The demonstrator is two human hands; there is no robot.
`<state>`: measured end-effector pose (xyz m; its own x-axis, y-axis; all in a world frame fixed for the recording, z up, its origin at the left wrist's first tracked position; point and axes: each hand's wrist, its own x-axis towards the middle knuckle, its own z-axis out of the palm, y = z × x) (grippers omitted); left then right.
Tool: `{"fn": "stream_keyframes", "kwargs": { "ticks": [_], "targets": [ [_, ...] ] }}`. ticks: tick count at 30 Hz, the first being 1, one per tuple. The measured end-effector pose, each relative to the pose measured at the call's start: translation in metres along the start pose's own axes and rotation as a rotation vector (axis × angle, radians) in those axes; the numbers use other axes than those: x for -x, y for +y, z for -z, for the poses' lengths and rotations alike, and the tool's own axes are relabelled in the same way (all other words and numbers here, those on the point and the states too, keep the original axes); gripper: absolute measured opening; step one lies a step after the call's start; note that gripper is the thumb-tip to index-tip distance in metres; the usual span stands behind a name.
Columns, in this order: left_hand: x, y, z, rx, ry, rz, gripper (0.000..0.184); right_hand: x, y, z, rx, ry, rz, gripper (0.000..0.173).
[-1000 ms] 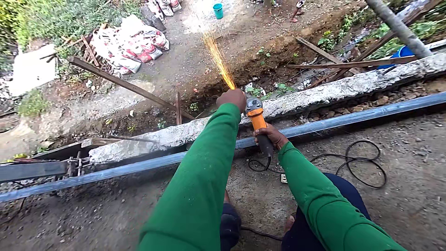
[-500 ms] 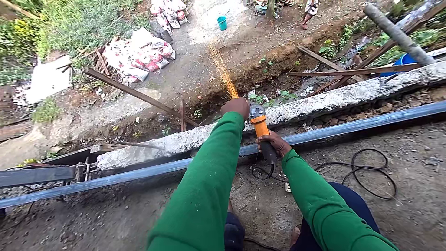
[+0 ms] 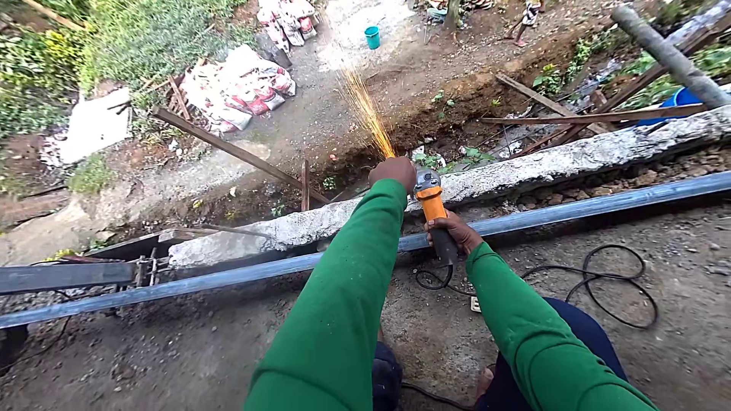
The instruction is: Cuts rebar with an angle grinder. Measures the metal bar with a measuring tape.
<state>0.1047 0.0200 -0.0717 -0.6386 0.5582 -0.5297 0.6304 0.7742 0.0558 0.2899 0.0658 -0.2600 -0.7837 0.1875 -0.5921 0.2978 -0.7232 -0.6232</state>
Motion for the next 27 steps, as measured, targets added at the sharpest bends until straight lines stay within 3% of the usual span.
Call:
{"fn": "stream_keyframes", "kwargs": {
  "ticks": [27],
  "targets": [
    [-0.0021, -0.003, -0.0011, 0.016, 0.01, -0.016, 0.045, 0.0013, 0.0036, -0.0013, 0.011, 0.025, 0.016, 0.052]
  ]
}}
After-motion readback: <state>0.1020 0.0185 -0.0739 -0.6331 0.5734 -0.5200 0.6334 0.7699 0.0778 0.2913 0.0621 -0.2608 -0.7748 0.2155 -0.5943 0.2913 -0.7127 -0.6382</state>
